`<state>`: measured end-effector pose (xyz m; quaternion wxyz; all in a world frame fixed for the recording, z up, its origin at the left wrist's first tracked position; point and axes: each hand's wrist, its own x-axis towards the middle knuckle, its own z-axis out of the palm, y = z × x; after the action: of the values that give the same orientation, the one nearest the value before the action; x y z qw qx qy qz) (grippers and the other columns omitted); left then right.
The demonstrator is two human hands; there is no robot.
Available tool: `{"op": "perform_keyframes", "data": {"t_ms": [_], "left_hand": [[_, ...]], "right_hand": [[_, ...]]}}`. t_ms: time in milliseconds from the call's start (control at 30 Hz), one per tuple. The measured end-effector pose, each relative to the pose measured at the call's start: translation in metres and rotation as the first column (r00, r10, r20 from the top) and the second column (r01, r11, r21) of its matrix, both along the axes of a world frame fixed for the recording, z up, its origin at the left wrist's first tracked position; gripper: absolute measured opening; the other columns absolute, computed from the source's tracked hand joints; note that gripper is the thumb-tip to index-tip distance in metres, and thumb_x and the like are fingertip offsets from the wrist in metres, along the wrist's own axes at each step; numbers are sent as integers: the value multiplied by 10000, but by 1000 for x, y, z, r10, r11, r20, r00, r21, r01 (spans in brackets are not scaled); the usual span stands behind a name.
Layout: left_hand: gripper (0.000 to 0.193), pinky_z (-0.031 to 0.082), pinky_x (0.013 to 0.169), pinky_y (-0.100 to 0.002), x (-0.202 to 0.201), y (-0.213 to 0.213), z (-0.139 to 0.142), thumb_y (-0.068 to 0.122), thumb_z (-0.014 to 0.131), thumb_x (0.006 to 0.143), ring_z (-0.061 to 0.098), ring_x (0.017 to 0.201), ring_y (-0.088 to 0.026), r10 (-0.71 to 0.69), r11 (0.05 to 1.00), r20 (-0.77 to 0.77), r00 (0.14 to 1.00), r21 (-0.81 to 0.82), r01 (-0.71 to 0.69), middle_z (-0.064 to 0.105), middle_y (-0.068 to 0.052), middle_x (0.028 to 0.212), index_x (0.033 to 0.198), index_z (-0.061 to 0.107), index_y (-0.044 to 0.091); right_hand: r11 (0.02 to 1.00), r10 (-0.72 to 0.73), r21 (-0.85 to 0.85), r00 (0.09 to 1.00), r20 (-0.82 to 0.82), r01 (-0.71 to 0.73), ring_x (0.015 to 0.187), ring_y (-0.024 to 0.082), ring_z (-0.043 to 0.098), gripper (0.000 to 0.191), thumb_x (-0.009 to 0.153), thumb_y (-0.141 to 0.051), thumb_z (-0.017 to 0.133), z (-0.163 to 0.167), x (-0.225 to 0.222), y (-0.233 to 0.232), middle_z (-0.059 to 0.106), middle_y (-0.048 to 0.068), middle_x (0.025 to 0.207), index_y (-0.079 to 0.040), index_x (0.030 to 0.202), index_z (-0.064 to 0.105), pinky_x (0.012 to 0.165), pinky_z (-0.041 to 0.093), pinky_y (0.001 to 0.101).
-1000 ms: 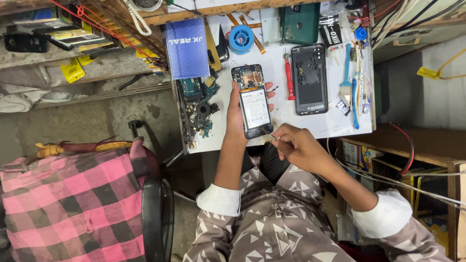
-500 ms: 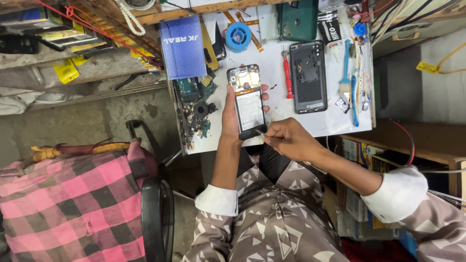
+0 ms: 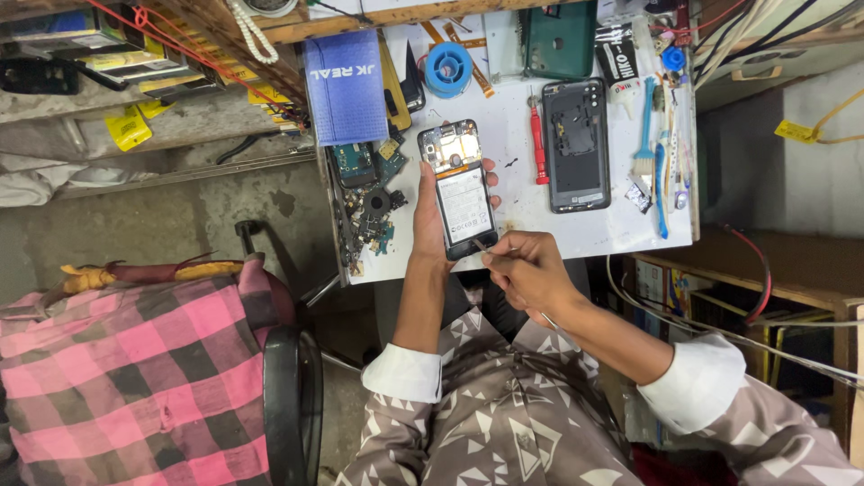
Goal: The person holds a disassembled smartphone in one hand and works on its internal components with a small metal tool, prying and scraping around the battery and frame. They briefly reach up to a shelf, then apply liquid from a plastic bottle onto the phone and continue working the tool around its edges.
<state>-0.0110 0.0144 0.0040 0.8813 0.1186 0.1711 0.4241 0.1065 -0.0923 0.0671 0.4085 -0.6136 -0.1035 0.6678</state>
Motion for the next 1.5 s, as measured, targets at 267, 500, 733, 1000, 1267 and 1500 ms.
{"op": "perform_keyframes", "data": {"t_ms": [267,500,733,1000,1267,1500], "left_hand": [[719,613,856,-408,0,2,-3,623,379,1088,649,1063,-261,1,998,28,1000,-60,1,646,-182,1227,1432,506,4],[738,622,875,-457,2,3,-15,636,399,1087,663,1100,-290,14,994,120,993,-108,-1,643,-217,1270,1448,491,-2],[803,594,962,-494,-1,8,-23,656,348,1072,641,1208,-332,-72,994,102,992,-80,80,601,-263,1388,1539,428,8],[690,593,907,-491,5,4,-22,659,304,1032,640,1148,-331,-24,1000,-22,999,14,24,593,-239,1342,1598,315,266],[721,584,912,-519,0,5,-26,630,332,1093,633,1138,-366,36,997,226,973,-80,-18,617,-250,1333,1593,399,115],[690,571,928,-510,-5,3,-20,623,338,1109,614,1130,-391,73,995,398,914,-98,-37,614,-260,1326,1561,410,107]], "right_hand": [[967,-8,247,960,279,-64,438,37,421,164,950,3,669,-30,-17,-15,576,34,584,20,796,617,395,258,258],[874,-87,421,776,625,-241,533,-9,363,150,966,-2,684,-40,-24,-29,530,-38,572,29,822,657,448,257,242],[862,14,345,700,714,-370,481,17,438,120,922,-33,711,-15,-9,-24,591,26,552,27,829,667,424,324,255],[870,-7,246,488,873,-427,412,169,538,89,883,-21,727,13,-19,-31,605,150,560,26,846,661,439,385,309],[906,-81,256,457,886,-337,448,257,570,112,899,-38,712,17,5,-1,621,153,592,29,825,662,454,402,359],[866,-115,265,345,932,-425,562,323,651,84,891,3,700,-5,26,72,653,214,719,58,870,640,525,461,410]]}}
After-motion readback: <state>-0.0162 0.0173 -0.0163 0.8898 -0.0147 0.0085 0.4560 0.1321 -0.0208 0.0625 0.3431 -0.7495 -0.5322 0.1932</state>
